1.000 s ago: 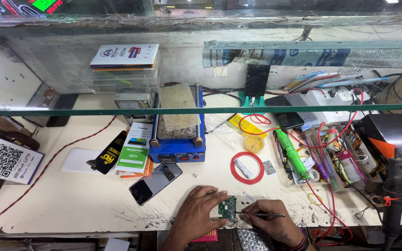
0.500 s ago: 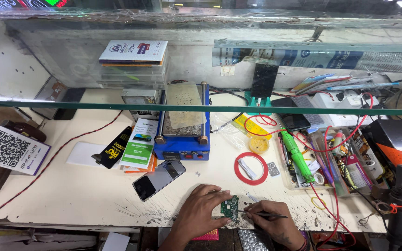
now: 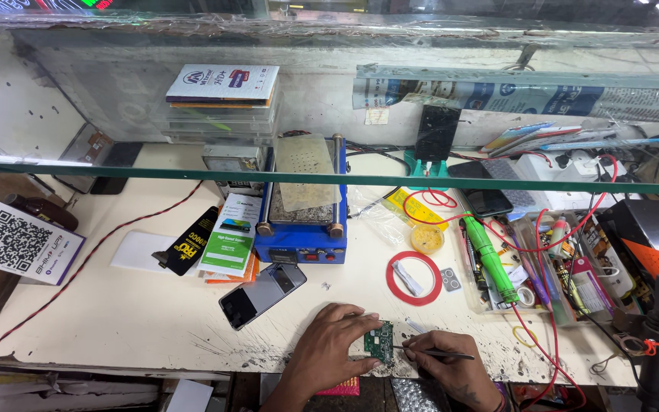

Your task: The person holds a green circuit board on the workbench and solders components onto it using a soldering iron, at times steadying the board with one hand while applying the iron with the other. They also use a small tool to work on the board and reposition it during the work.

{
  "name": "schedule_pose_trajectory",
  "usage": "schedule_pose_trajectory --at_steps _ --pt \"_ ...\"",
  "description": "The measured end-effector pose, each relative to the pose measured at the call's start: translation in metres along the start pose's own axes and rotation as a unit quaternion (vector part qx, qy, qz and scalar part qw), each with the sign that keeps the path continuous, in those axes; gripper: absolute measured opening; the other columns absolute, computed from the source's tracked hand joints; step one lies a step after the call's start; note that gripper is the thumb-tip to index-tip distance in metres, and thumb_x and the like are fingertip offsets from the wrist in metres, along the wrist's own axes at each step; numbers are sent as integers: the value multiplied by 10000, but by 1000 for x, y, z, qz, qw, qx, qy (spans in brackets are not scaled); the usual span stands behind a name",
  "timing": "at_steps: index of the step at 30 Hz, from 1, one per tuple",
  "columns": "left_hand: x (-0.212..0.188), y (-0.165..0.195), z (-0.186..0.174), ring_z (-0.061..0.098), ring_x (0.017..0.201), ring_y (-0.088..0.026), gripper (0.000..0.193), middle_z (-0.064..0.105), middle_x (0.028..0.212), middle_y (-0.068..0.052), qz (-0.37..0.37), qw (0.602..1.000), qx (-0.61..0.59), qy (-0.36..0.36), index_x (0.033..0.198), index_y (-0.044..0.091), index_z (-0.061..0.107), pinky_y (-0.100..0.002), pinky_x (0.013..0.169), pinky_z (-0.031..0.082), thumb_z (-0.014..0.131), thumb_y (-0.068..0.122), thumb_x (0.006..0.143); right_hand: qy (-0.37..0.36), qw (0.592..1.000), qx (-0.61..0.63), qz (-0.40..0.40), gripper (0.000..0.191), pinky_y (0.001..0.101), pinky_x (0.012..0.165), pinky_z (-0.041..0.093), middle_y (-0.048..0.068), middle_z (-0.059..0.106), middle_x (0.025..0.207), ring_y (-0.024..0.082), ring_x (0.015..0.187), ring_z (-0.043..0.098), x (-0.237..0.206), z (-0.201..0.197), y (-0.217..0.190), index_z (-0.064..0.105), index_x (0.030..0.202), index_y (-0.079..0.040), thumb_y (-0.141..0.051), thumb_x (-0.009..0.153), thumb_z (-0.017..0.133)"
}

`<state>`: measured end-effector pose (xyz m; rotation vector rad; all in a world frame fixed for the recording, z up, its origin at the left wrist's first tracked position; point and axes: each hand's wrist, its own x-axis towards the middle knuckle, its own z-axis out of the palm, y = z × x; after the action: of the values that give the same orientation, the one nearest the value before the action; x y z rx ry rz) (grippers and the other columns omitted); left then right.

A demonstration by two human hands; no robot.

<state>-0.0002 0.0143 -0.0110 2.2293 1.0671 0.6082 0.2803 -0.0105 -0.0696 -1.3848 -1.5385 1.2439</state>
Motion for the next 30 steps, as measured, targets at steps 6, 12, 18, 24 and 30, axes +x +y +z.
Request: schedule_pose_trajectory --at_steps 6,12,18,24,30 --pt "0 -3 3 506 1364 -241 645 684 1377 -23 22 1000 -4 11 1299 149 696 -443 1154 358 884 376 725 -10 999 -9 -40 62 309 752 649 131 848 886 202 896 820 1 -3 0 786 844 41 7 796 805" --pt "-1 -7 6 509 1358 -250 612 682 1393 -16 37 999 3 21 1265 132 711 -451 1148 355 879 378 730 -14 999 3 -47 58 308 771 645 143 852 925 197 906 811 1 -3 1 787 856 45 20 803 794" --pt "-2 -6 6 510 1365 -251 586 682 1394 -9 36 999 2 14 1271 125 709 -453 1148 362 851 373 759 -24 1000 -1 -19 132 300 725 681 129 851 957 163 874 815 1 -6 5 790 922 24 24 790 800" --pt "1 -5 6 497 1364 -253 578 666 1415 5 29 1000 5 5 1279 126 708 -464 1148 356 847 383 780 -12 999 29 -17 108 290 735 663 132 851 965 149 858 802 4 -6 14 789 908 49 33 802 788" --pt "0 -4 7 511 1360 -238 578 671 1413 31 32 999 12 19 1263 137 718 -452 1144 381 851 393 763 22 999 14 20 125 284 600 589 154 834 822 147 688 734 3 -7 18 828 947 38 14 826 802"
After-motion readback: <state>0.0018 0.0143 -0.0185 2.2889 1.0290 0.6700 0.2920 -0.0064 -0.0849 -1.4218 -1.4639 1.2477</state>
